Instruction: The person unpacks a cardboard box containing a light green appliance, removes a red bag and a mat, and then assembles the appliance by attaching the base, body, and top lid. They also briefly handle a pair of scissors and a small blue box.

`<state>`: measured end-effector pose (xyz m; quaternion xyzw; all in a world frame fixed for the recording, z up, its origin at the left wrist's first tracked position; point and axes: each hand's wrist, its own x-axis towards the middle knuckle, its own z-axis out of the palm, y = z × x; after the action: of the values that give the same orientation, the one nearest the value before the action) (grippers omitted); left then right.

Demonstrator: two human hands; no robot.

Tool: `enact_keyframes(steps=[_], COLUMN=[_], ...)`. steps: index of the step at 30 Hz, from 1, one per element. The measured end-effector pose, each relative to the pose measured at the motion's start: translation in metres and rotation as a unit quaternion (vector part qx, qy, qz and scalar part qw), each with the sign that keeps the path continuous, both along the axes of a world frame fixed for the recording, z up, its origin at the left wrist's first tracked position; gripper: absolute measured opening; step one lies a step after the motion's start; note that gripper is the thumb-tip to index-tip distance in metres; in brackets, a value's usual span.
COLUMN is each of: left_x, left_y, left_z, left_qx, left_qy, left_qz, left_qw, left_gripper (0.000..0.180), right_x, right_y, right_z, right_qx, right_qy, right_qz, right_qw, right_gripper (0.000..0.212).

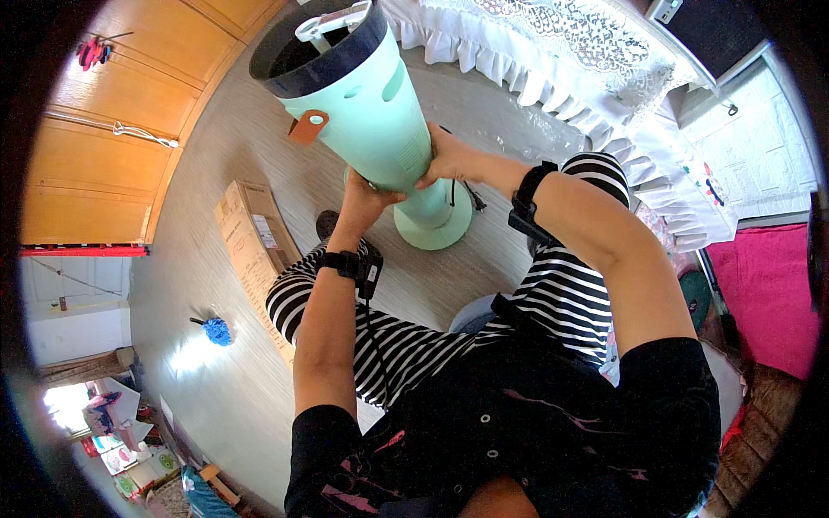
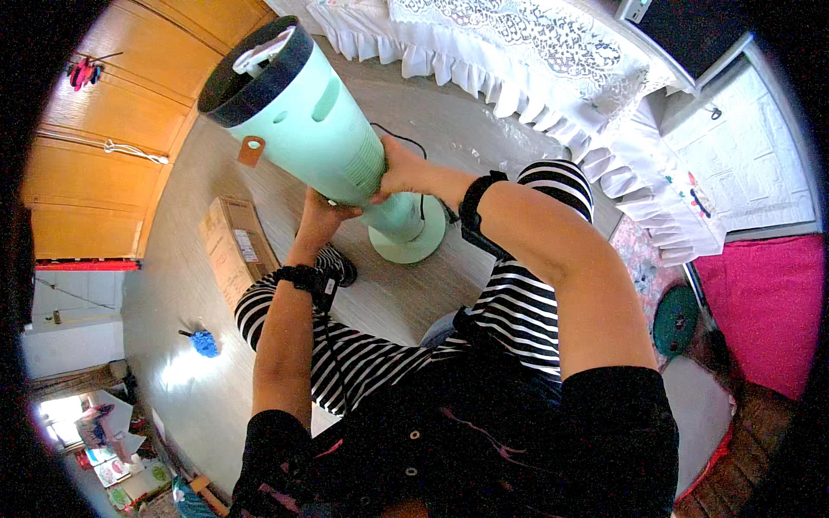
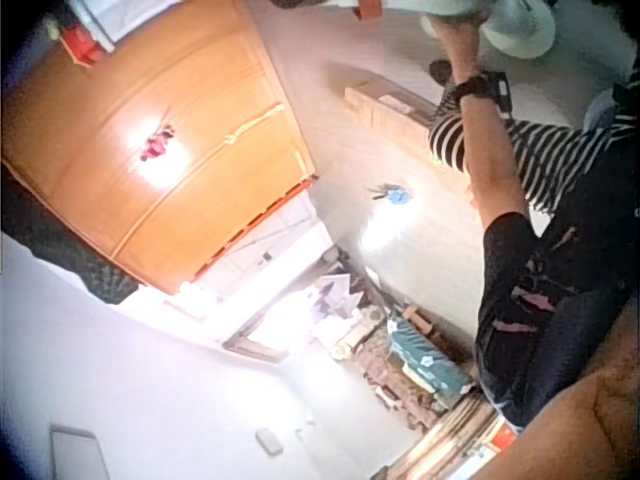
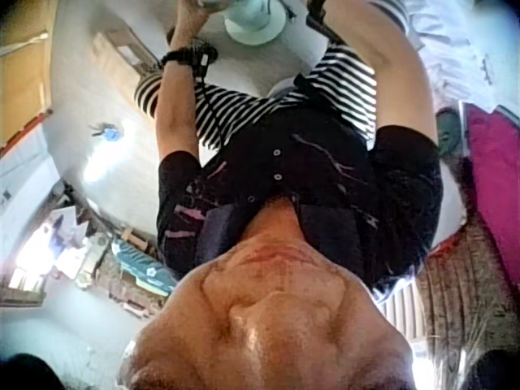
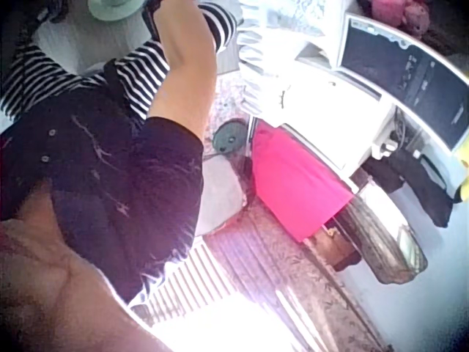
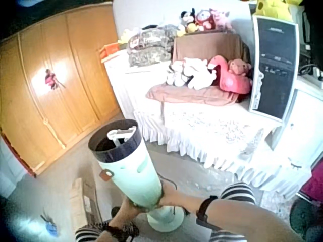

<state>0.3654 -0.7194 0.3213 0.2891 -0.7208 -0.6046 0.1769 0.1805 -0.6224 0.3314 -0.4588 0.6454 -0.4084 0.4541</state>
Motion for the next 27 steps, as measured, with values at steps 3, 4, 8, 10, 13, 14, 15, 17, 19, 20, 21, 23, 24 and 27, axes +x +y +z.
enact_keyframes(steps=[3, 4, 8, 10, 13, 14, 15, 17, 19, 20, 21, 23, 24, 27], left_x=[0.000, 0.001, 0.008, 0.007, 0.013, 0.017, 0.019, 0.024, 0.033, 0.037, 0.039, 0.039, 0.039, 0.048], left_y=[0.000, 0.000, -0.009, -0.007, -0.004, -0.006, -0.007, -0.009, -0.010, -0.012, -0.013, -0.012, -0.010, -0.006], left_z=[0.001, 0.000, -0.019, -0.010, -0.008, -0.008, -0.007, -0.007, -0.010, -0.012, -0.013, -0.007, -0.001, 0.020], left_qx=[-0.016, -0.021, -0.011, -0.005, -0.016, -0.019, -0.022, -0.023, -0.020, -0.020, -0.021, -0.030, -0.039, -0.063], left_qy=[-0.006, 0.000, 0.009, 0.003, 0.038, 0.016, -0.005, -0.021, -0.009, -0.010, -0.011, -0.003, 0.005, 0.003], left_qz=[0.006, 0.012, 0.029, 0.033, 0.032, 0.035, 0.036, 0.035, 0.033, 0.038, 0.042, 0.048, 0.053, 0.082], left_qw=[1.000, 1.000, 0.999, 0.999, 0.999, 0.999, 0.999, 0.999, 0.999, 0.999, 0.999, 0.998, 0.998, 0.995], left_gripper=[0.083, 0.083, 0.085, 0.085, 0.086, 0.085, 0.085, 0.084, 0.083, 0.083, 0.083, 0.082, 0.082, 0.071], right_x=[0.002, 0.003, 0.009, 0.010, 0.018, 0.020, 0.023, 0.021, 0.026, 0.029, 0.030, 0.024, 0.024, 0.024], right_y=[-0.002, -0.003, -0.006, -0.009, -0.011, -0.013, -0.014, -0.015, -0.015, -0.016, -0.017, -0.021, -0.022, -0.023], right_z=[-0.007, -0.009, -0.011, -0.013, -0.009, -0.006, -0.008, -0.010, -0.005, -0.004, -0.004, -0.019, -0.019, -0.012], right_qx=[-0.017, -0.018, -0.042, -0.035, -0.009, -0.002, -0.040, -0.037, -0.034, -0.035, -0.036, -0.052, -0.059, -0.116], right_qy=[-0.005, -0.004, -0.021, -0.036, -0.007, -0.004, -0.017, -0.023, -0.017, -0.009, 0.002, 0.020, 0.028, 0.035], right_qz=[-0.001, -0.002, 0.003, 0.011, 0.018, 0.022, 0.024, 0.058, 0.076, 0.075, 0.073, 0.072, 0.073, 0.055], right_qw=[1.000, 1.000, 0.999, 0.999, 1.000, 1.000, 0.999, 0.997, 0.996, 0.997, 0.997, 0.996, 0.995, 0.991], right_gripper=[0.099, 0.099, 0.101, 0.102, 0.101, 0.100, 0.098, 0.100, 0.102, 0.103, 0.104, 0.107, 0.108, 0.106])
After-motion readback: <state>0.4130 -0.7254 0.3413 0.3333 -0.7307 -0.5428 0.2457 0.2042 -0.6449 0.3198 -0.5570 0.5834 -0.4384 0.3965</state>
